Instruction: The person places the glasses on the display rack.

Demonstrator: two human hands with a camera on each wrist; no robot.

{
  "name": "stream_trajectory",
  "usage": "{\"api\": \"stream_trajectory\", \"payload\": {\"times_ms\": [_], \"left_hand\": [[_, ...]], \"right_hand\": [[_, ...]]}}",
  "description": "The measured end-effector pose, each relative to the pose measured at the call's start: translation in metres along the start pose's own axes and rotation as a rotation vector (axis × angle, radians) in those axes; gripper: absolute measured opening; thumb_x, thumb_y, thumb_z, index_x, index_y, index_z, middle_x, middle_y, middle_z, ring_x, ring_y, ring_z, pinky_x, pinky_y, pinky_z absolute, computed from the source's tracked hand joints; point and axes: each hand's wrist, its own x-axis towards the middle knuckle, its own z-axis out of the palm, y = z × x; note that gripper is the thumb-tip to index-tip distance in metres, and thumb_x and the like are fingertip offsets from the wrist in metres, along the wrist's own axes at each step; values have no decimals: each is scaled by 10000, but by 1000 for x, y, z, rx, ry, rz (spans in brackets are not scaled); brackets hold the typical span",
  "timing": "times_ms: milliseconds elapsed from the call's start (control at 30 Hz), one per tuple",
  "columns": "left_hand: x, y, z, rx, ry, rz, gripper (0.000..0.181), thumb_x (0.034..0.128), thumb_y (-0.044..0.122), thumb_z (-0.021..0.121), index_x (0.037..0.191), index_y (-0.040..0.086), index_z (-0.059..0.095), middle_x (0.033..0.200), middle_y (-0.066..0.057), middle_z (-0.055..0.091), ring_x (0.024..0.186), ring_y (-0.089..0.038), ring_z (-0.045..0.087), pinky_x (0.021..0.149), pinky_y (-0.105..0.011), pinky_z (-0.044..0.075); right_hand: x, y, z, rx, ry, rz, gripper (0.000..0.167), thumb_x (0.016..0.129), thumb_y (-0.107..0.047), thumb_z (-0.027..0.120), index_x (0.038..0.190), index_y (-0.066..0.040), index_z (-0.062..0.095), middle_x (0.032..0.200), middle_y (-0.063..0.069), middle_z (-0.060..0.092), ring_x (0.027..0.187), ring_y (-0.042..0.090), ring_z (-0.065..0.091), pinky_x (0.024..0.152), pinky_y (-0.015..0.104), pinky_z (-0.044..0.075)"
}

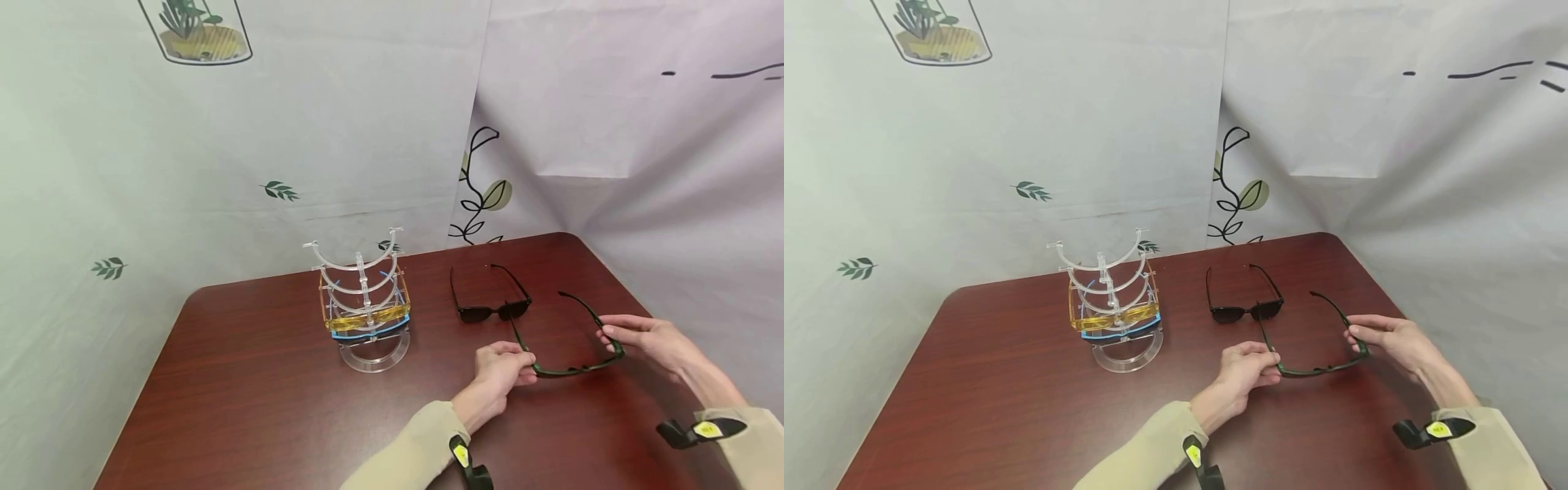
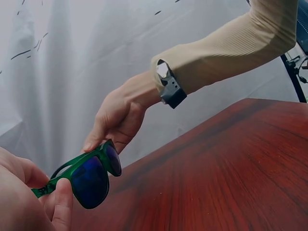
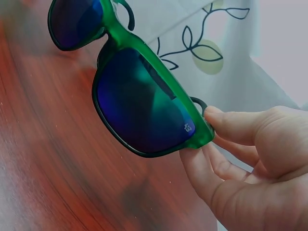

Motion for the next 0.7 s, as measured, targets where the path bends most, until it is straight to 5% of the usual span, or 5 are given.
{"api": "stream_trajectory", "payload": {"times_ms": [700], "left_hand": [[-14,26,-30,23,-56,70,170,774,-129,697,846,17,649,695,-71,671,501,-101,607,474,-203,543]], "right_hand": [[-4,-16,35,41,7,-13,300,992,23,577,1076,-198,762,966,87,738,879,169,718,755,324,602]]}}
